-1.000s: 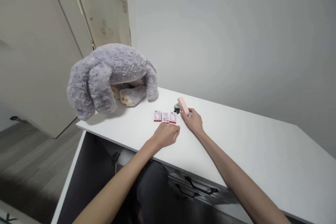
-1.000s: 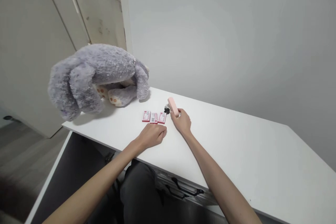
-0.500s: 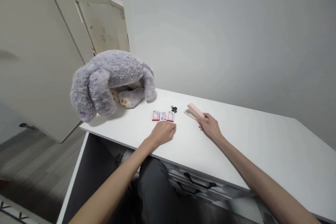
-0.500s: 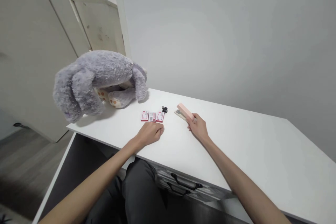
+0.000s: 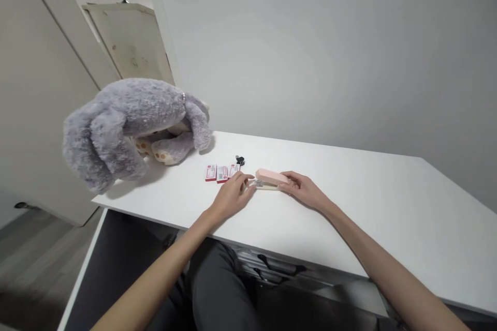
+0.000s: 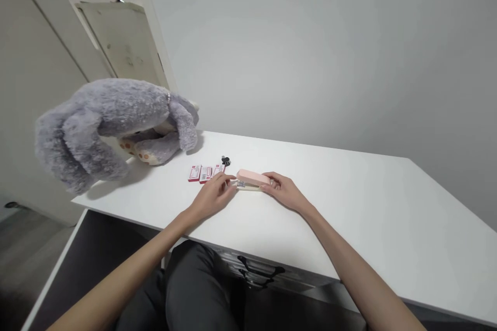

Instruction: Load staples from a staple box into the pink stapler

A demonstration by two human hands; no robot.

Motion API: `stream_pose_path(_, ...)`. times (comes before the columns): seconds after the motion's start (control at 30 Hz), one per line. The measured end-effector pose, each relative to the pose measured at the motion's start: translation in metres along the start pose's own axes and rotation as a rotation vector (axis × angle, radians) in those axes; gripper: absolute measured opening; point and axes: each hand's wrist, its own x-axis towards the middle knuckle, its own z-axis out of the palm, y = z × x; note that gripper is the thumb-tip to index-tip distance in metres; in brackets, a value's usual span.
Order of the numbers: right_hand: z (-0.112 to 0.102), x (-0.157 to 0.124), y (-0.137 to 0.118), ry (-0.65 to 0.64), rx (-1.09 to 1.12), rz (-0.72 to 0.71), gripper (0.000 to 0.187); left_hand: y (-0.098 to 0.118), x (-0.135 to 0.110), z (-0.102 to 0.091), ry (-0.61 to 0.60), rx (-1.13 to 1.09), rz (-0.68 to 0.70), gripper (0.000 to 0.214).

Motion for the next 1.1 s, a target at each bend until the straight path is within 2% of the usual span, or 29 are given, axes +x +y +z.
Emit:
stream_pose_path(0.13,-0.001,0.001,0.0,0.015,-0.041,0.01,0.046,0.009,0.018,0.013,-0.03,-0.147,-0.073,0.028)
stream_pose_path(0.23,0.0,0.002,0.001,0.079,-0.117,0.013,0.044,0.015,0.026,0.017,-0.038,-0.217,-0.139,0.034)
stream_pose_path(0.37,0.006,0.0,-0.001,0.117,-0.093,-0.053,0.043,0.02,0.025,0.018,-0.111,-0.306,-0.184,0.034)
stream_pose_path(0.57,0.016,-0.005,-0.014,0.047,-0.057,-0.106,0.035,0.019,0.02,0.02,-0.142,-0.407,-0.199,0.04)
stream_pose_path(0.73,0.016,-0.009,-0.019,-0.046,0.089,-0.02,0.034,0.013,0.02,0.026,-0.159,-0.375,-0.213,0.05)
stream_pose_path(0.83,0.016,-0.008,-0.018,-0.038,0.143,0.012,0.037,0.013,0.022,0.028,-0.154,-0.325,-0.214,0.049)
stream_pose_path(1.0,0.017,-0.006,-0.014,0.012,0.2,0.05,0.041,0.026,0.024,0.033,-0.129,-0.206,-0.295,0.033)
stream_pose_path(1.1,0.017,-0.005,-0.013,0.03,0.21,0.012,0.042,0.032,0.024,0.036,-0.119,-0.159,-0.338,0.038)
